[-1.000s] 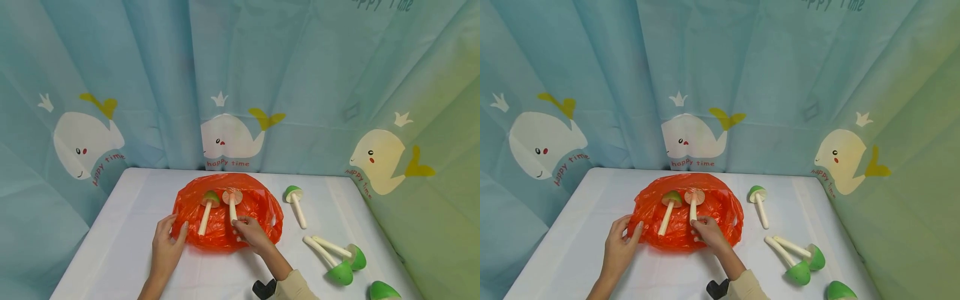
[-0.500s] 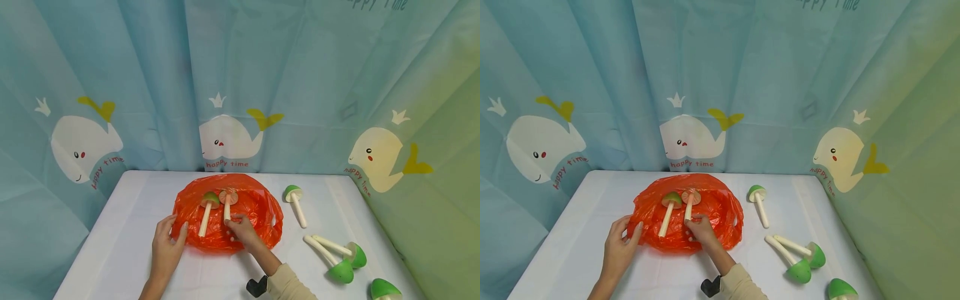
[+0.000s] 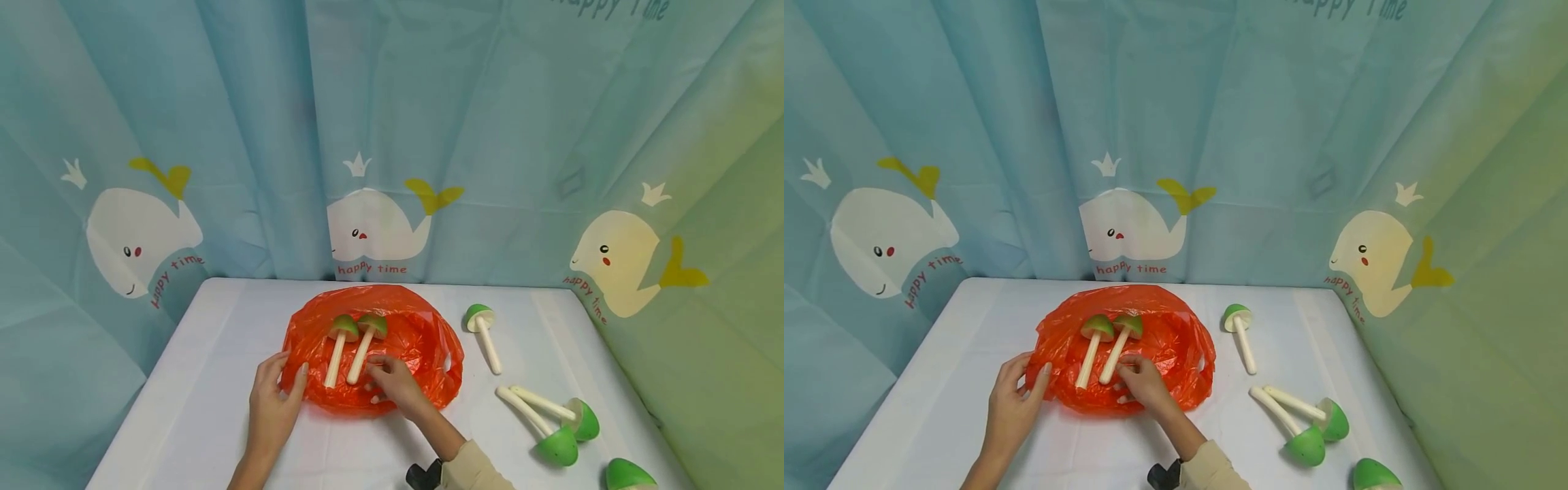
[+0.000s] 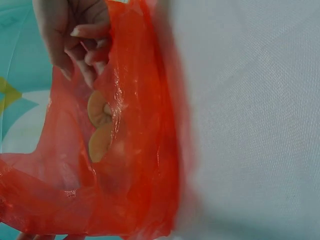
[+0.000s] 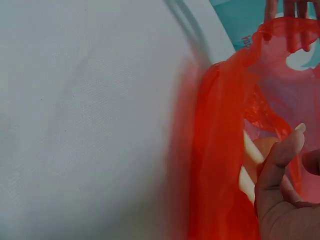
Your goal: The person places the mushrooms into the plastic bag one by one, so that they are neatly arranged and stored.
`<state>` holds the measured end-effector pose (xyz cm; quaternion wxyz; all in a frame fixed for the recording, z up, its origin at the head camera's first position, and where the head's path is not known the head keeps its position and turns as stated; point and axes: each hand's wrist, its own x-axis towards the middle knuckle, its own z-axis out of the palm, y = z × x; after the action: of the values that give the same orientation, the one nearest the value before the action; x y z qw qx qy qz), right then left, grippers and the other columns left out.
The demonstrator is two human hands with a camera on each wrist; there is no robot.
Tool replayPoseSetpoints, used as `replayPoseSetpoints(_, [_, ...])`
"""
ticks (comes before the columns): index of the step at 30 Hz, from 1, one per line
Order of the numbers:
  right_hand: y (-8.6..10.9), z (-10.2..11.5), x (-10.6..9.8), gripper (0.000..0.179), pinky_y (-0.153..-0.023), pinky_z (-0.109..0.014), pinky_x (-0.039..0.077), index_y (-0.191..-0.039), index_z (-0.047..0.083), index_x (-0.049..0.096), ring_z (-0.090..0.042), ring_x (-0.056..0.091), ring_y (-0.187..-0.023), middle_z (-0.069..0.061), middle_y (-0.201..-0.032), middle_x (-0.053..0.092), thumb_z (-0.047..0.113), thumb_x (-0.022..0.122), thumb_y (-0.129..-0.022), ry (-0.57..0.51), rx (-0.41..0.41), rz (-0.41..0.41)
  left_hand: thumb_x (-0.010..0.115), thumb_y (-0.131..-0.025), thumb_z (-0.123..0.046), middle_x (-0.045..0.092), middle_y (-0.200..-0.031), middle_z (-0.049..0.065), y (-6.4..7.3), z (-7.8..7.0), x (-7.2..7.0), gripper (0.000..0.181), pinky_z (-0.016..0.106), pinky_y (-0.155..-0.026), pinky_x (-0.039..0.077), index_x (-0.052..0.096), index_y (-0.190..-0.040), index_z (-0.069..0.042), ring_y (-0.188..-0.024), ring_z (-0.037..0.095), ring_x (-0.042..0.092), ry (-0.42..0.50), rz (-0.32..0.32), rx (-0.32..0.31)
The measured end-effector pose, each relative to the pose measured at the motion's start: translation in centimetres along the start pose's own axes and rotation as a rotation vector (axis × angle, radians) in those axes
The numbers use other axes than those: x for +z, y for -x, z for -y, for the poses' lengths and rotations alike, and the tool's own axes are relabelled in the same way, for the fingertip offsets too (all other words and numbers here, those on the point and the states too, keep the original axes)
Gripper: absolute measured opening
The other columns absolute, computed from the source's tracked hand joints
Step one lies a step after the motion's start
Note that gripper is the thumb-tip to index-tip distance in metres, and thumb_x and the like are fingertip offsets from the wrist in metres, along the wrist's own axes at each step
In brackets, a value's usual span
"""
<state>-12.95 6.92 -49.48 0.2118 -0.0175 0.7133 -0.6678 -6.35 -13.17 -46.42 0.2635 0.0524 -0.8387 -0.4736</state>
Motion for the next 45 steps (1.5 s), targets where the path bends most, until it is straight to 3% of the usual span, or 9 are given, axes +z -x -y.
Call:
replayPoseSetpoints(7, [1.2,0.9,-1.2,0.042,-0.052,-0.023,0.05,-0.125,-0.007,0.051,-0.016,0.059,-0.071,-0.018,-0.099,0.062,0.022,0.056,-0.095,0.024,-0.06,-0.03,0.069,-0.085,-0.006,0.051,-0.116,0.018,0.0,0.1,0.0,0.026,0.045,-0.081,0.048,0.061,-0.106,0.007,-0.105,0.032,0.054,0.005,0.003,-0.009])
replayPoseSetpoints(16, [2.7,1.7,-4.6,0.045,-0.058,-0.025,0.05,-0.126,-0.004,0.051,-0.019,0.058,-0.076,-0.019,-0.106,0.061,0.027,0.057,-0.095,0.029,-0.069,-0.118,0.069,-0.085,-0.006,0.051,-0.116,0.019,0.0,0.1,0.1,0.028,0.045,-0.082,0.048,0.06,-0.108,0.007,-0.106,0.033,0.054,0.004,0.001,-0.02])
replayPoseSetpoints(30, [3.4,1.3,-10.8,0.034,-0.058,-0.025,0.05,-0.122,-0.003,0.054,-0.023,0.056,-0.075,-0.017,-0.1,0.06,0.02,0.053,-0.097,-0.039,-0.07,-0.43,0.069,-0.085,-0.007,0.052,-0.116,0.016,0.0,0.5,-0.1,0.027,0.04,-0.084,0.046,0.061,-0.108,0.006,-0.106,0.029,0.053,-0.011,-0.017,-0.018])
replayPoseSetpoints(35, [3.5,0.9,-12.8,0.032,-0.06,-0.026,0.052,-0.121,-0.003,0.055,-0.022,0.058,-0.08,-0.017,-0.106,0.056,0.017,0.051,-0.097,0.035,-0.069,-0.536,0.07,-0.084,-0.005,0.053,-0.114,0.017,0.0,0.7,-0.1,0.026,0.042,-0.084,0.046,0.062,-0.106,0.006,-0.104,0.028,0.054,-0.017,-0.038,-0.004])
replayPoseSetpoints(39, [3.8,0.6,-14.2,0.033,-0.059,-0.025,0.052,-0.122,-0.006,0.053,-0.028,0.057,-0.085,-0.02,-0.109,0.054,0.015,0.051,-0.096,0.122,-0.055,-0.576,0.07,-0.083,-0.004,0.053,-0.113,0.016,0.1,0.8,-0.1,0.027,0.042,-0.084,0.047,0.062,-0.106,0.007,-0.103,0.027,0.054,-0.015,-0.043,-0.01])
replayPoseSetpoints(45, [4.3,0.9,-16.1,0.045,-0.058,-0.027,0.051,-0.127,-0.007,0.046,-0.032,0.059,-0.089,-0.028,-0.118,0.052,0.021,0.057,-0.094,0.395,-0.012,-0.468,0.069,-0.086,-0.008,0.051,-0.116,0.016,-0.1,0.7,-0.1,0.028,0.043,-0.085,0.046,0.061,-0.108,0.006,-0.106,0.029,0.053,-0.012,-0.012,-0.049])
